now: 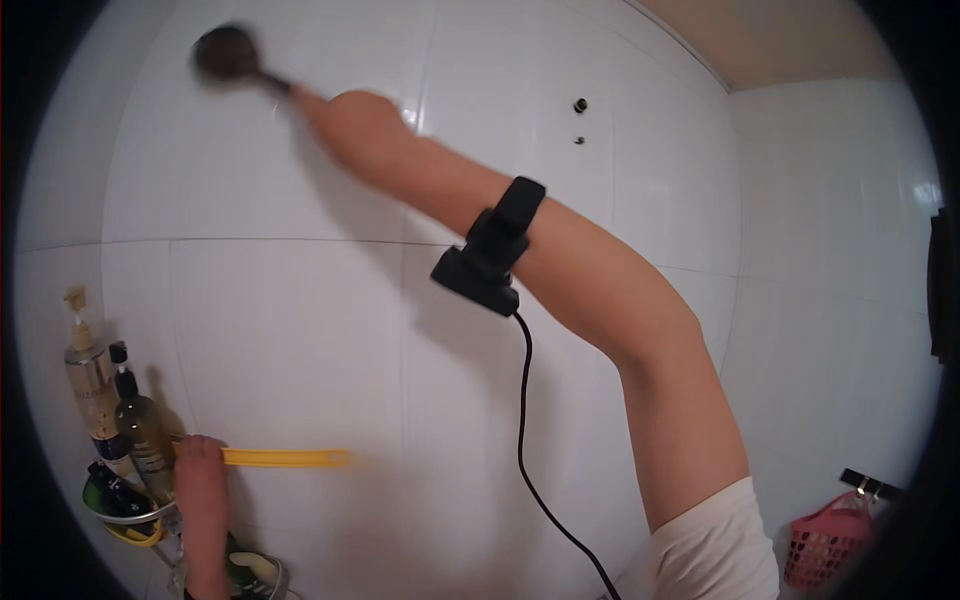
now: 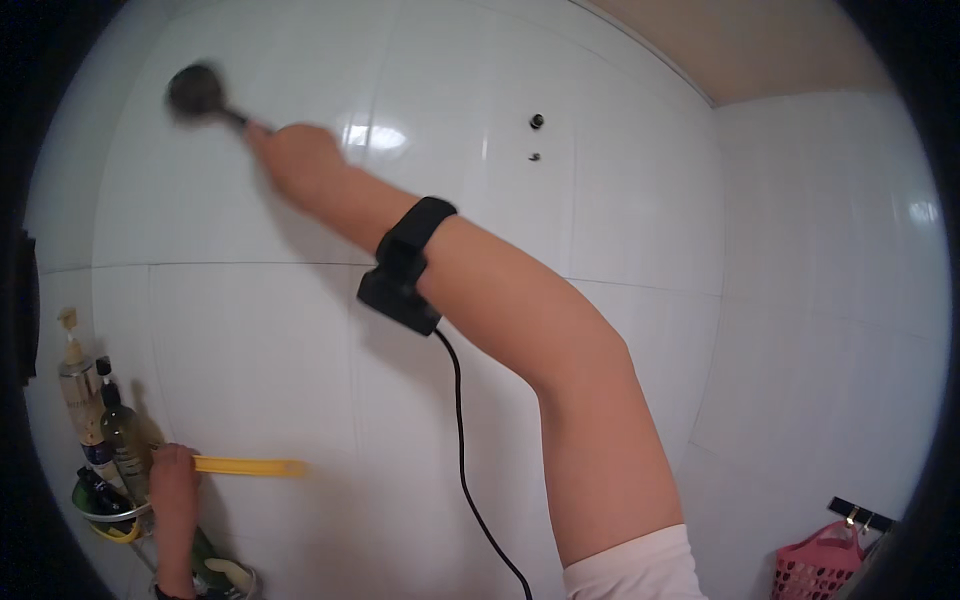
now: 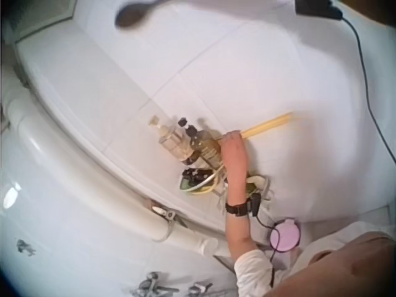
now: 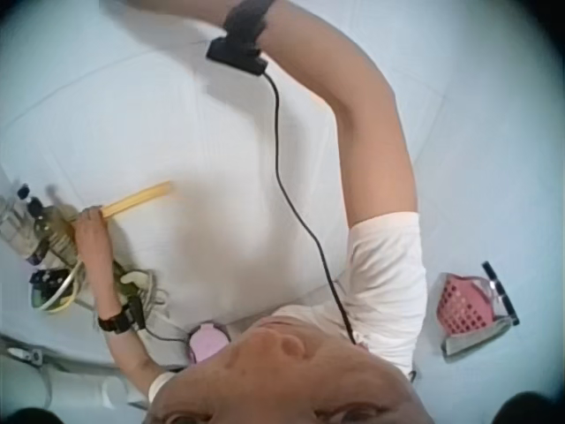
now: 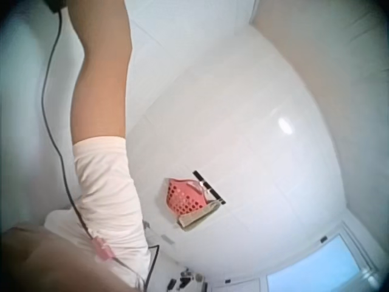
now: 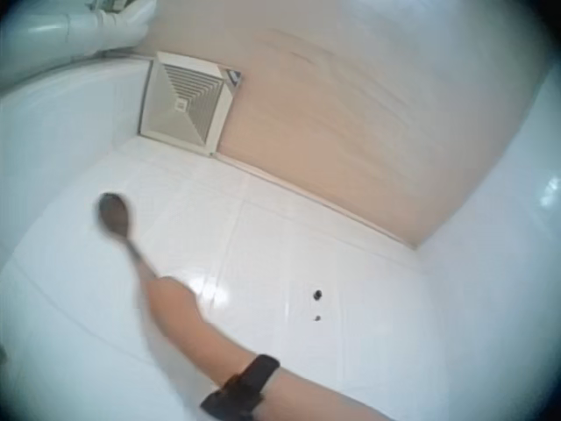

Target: The person cleans the tiled walls of a shower using a brush and a cleaning solution from a bucket.

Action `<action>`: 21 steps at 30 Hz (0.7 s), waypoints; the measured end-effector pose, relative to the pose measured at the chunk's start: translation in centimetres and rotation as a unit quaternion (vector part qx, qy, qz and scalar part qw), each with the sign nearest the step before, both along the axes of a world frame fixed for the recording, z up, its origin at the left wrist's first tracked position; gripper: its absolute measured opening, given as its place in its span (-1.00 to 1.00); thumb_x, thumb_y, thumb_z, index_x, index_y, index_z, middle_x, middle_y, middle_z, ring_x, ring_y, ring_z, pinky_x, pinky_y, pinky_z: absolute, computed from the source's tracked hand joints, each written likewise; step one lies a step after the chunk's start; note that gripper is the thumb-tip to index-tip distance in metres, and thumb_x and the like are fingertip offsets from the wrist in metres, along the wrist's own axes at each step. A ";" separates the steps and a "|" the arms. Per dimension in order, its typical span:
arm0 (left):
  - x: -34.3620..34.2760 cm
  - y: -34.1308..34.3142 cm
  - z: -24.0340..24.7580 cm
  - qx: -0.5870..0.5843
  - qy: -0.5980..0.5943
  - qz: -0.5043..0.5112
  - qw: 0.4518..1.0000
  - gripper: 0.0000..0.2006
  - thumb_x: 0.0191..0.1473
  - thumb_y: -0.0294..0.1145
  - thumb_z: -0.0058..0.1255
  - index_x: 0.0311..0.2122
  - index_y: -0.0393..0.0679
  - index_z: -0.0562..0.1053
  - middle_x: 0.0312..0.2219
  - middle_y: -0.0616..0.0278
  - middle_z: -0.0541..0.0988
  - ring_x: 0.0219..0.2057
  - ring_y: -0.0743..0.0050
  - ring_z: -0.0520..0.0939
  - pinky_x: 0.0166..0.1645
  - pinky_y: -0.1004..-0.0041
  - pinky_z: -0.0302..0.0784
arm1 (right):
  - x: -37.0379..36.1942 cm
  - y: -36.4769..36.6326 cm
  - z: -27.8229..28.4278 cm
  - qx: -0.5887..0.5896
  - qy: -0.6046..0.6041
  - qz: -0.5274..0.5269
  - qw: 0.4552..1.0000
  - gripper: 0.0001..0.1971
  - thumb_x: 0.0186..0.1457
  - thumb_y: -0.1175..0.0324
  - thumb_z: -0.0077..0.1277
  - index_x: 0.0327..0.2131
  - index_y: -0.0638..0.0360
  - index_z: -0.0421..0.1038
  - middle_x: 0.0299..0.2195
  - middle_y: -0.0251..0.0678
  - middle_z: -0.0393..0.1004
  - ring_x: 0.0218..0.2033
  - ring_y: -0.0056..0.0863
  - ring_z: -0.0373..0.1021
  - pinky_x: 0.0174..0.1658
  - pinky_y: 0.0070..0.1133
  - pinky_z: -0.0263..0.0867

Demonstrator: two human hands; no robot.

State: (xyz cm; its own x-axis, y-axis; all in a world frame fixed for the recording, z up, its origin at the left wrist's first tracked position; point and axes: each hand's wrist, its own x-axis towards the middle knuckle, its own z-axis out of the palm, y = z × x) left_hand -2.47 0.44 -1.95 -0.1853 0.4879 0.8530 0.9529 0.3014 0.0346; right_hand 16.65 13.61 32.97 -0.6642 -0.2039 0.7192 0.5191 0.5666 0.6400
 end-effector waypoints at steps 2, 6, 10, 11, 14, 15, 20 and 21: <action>-0.5 1.4 0.6 0.023 -0.008 -0.020 1.000 -0.80 -0.37 -0.63 -0.05 -0.49 -0.27 0.30 -0.47 0.02 0.35 -0.34 0.05 0.38 -0.29 0.24 0.33 | 2.2 0.4 -0.7 0.016 -0.035 -0.027 0.999 -0.64 0.06 0.39 -0.31 -0.01 0.08 0.14 -0.52 -0.09 0.41 -0.46 -0.17 0.39 -0.43 -0.33 0.32; -0.3 1.1 0.2 0.023 -0.008 -0.003 1.000 -0.78 -0.39 -0.64 -0.05 -0.48 -0.27 0.30 -0.46 0.03 0.35 -0.33 0.05 0.38 -0.26 0.25 0.33 | 9.1 3.7 2.4 0.043 0.030 -0.045 0.998 -0.52 0.01 0.41 -0.23 0.07 -0.10 0.07 -0.57 -0.11 0.38 -0.50 -0.19 0.35 -0.42 -0.36 0.27; 0.1 1.0 -0.4 0.017 -0.027 0.038 0.999 -0.77 -0.39 -0.65 -0.05 -0.46 -0.26 0.32 -0.45 0.05 0.35 -0.32 0.06 0.38 -0.24 0.25 0.32 | 23.7 10.0 7.9 -0.012 0.272 -0.100 0.957 -0.55 0.01 0.41 -0.28 0.04 -0.10 0.10 -0.48 -0.07 0.42 -0.44 -0.13 0.36 -0.36 -0.32 0.27; 0.4 1.1 -0.2 0.020 -0.026 0.037 0.999 -0.77 -0.39 -0.65 -0.05 -0.46 -0.26 0.32 -0.45 0.05 0.35 -0.32 0.06 0.38 -0.24 0.25 0.32 | 27.4 11.3 8.6 -0.032 0.350 -0.128 0.927 -0.57 -0.01 0.37 -0.26 0.01 -0.09 0.13 -0.44 -0.06 0.43 -0.38 -0.09 0.36 -0.31 -0.31 0.27; 0.2 2.1 0.1 0.026 -0.025 0.035 0.999 -0.77 -0.38 -0.65 -0.06 -0.45 -0.23 0.33 -0.44 0.04 0.36 -0.32 0.06 0.39 -0.24 0.24 0.31 | 39.0 16.0 9.8 -0.027 0.451 -0.127 0.883 -0.68 0.04 0.31 -0.28 -0.10 0.10 0.21 -0.39 -0.02 0.43 -0.34 -0.07 0.37 -0.26 -0.25 0.26; -0.1 2.4 -0.2 0.025 -0.023 0.037 0.999 -0.77 -0.38 -0.65 -0.06 -0.45 -0.23 0.33 -0.44 0.04 0.36 -0.32 0.06 0.39 -0.24 0.24 0.31 | 40.3 15.9 9.9 -0.084 0.469 -0.120 0.871 -0.64 0.02 0.30 -0.25 -0.05 0.04 0.18 -0.35 -0.03 0.42 -0.33 -0.07 0.37 -0.24 -0.30 0.26; -0.2 2.0 -1.2 0.063 -0.016 0.006 0.998 -0.78 -0.37 -0.66 -0.10 -0.45 -0.23 0.30 -0.48 0.01 0.33 -0.36 -0.02 0.37 -0.28 0.22 0.27 | 35.7 15.5 9.9 -0.038 0.356 -0.065 0.931 -0.62 -0.02 0.35 -0.22 -0.05 0.05 0.20 -0.38 -0.01 0.43 -0.33 -0.08 0.36 -0.24 -0.31 0.25; -0.4 1.9 -1.2 0.067 -0.016 -0.007 0.998 -0.78 -0.37 -0.66 -0.10 -0.46 -0.23 0.29 -0.48 0.00 0.32 -0.38 -0.03 0.36 -0.29 0.24 0.27 | 34.2 15.0 9.4 -0.025 0.299 -0.032 0.953 -0.61 -0.01 0.34 -0.21 -0.04 0.03 0.19 -0.38 0.00 0.42 -0.33 -0.07 0.36 -0.23 -0.31 0.24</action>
